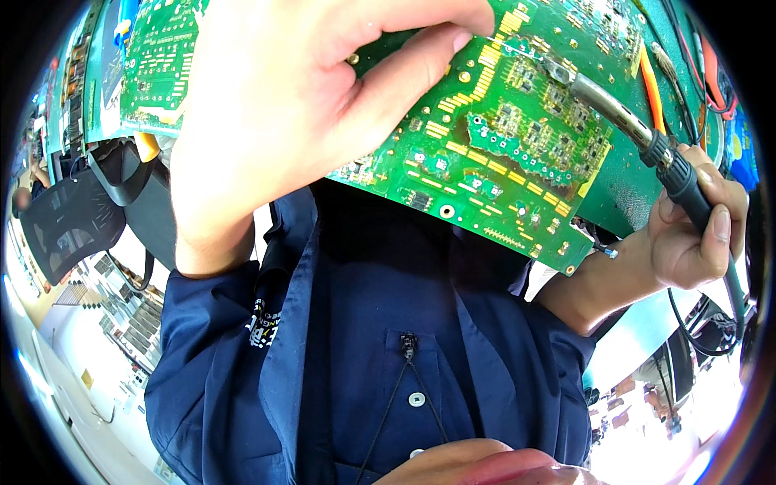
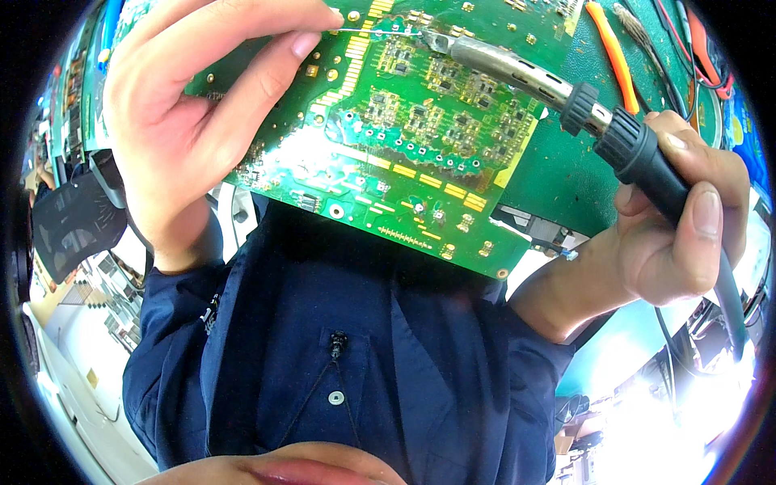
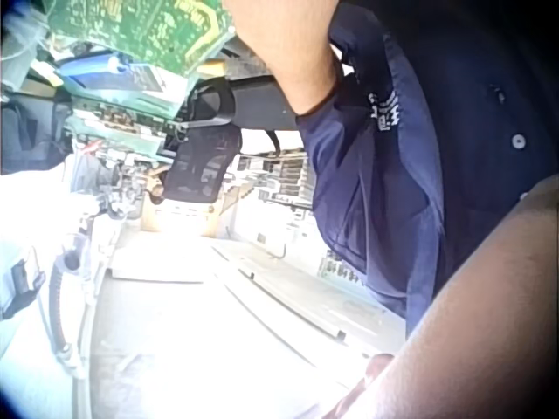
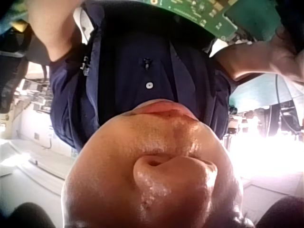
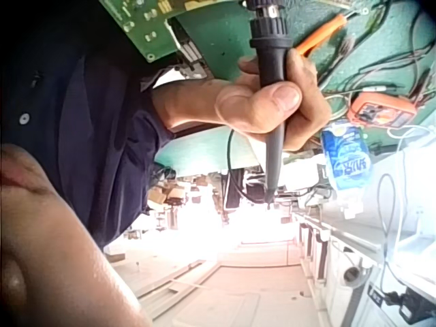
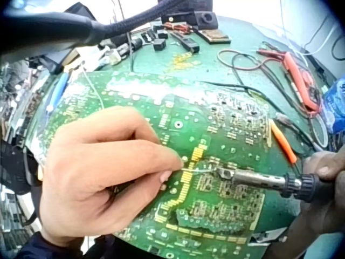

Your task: The person uses a soldering iron and a blue solder sucker to remove solder from a large green circuit board, heating the joints and then applying the suction tool to extract the molten solder.

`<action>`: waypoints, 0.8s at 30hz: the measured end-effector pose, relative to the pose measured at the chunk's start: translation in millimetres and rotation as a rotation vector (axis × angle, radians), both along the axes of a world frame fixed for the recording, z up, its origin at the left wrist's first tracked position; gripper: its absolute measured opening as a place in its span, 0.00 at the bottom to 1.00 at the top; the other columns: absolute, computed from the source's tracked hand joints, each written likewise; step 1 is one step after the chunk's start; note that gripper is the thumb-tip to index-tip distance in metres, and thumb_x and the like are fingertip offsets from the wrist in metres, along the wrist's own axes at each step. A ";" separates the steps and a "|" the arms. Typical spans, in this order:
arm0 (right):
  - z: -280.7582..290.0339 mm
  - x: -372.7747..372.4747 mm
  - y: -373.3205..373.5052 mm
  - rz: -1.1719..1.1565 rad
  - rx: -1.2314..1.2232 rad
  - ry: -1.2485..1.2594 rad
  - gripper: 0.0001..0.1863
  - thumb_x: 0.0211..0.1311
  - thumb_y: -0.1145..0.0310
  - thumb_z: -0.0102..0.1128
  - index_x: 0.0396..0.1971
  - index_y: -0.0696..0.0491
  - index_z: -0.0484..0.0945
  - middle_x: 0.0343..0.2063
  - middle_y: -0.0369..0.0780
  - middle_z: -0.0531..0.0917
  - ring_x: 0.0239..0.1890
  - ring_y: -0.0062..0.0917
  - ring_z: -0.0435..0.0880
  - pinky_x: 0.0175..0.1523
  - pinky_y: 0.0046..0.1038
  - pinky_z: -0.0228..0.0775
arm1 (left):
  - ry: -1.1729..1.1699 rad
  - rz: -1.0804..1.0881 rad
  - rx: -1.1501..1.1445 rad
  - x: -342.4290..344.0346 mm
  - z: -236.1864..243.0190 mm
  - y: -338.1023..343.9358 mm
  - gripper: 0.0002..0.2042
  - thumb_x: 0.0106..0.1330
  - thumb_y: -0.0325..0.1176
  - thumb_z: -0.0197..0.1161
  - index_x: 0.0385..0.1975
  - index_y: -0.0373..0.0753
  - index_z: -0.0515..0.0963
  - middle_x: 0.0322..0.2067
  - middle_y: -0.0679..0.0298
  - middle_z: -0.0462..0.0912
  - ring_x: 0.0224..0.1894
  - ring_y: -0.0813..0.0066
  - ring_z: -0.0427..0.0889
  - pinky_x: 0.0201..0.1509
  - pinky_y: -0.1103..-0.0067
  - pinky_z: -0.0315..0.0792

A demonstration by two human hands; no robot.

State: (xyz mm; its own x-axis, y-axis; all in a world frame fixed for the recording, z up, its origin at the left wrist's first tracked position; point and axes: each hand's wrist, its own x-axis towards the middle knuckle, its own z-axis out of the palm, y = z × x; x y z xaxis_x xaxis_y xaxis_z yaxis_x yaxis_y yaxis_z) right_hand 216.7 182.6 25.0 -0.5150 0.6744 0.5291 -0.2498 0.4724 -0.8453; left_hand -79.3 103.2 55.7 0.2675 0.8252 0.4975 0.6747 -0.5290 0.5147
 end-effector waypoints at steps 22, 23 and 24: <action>-2.0 1.5 -2.1 -0.049 0.018 0.006 0.19 0.56 0.65 0.43 0.35 0.67 0.74 0.16 0.49 0.74 0.14 0.22 0.68 0.23 0.26 0.61 | 0.024 0.016 0.039 -3.3 -10.1 -0.5 0.07 0.46 0.19 0.64 0.27 0.34 0.80 0.22 0.60 0.76 0.21 0.69 0.76 0.23 0.78 0.68; -2.4 1.4 -1.7 -0.045 0.026 0.008 0.19 0.56 0.65 0.43 0.35 0.67 0.74 0.16 0.48 0.74 0.14 0.22 0.68 0.23 0.26 0.60 | 0.021 0.026 0.032 -1.2 -8.4 -0.9 0.07 0.46 0.19 0.64 0.27 0.34 0.80 0.22 0.60 0.76 0.21 0.69 0.76 0.23 0.78 0.68; -2.8 0.9 -1.5 -0.042 0.034 0.010 0.19 0.56 0.65 0.43 0.35 0.66 0.74 0.15 0.48 0.74 0.14 0.22 0.68 0.23 0.26 0.60 | 0.023 0.031 0.029 0.7 -5.6 -1.2 0.07 0.46 0.18 0.64 0.27 0.34 0.80 0.23 0.59 0.76 0.21 0.69 0.77 0.23 0.78 0.68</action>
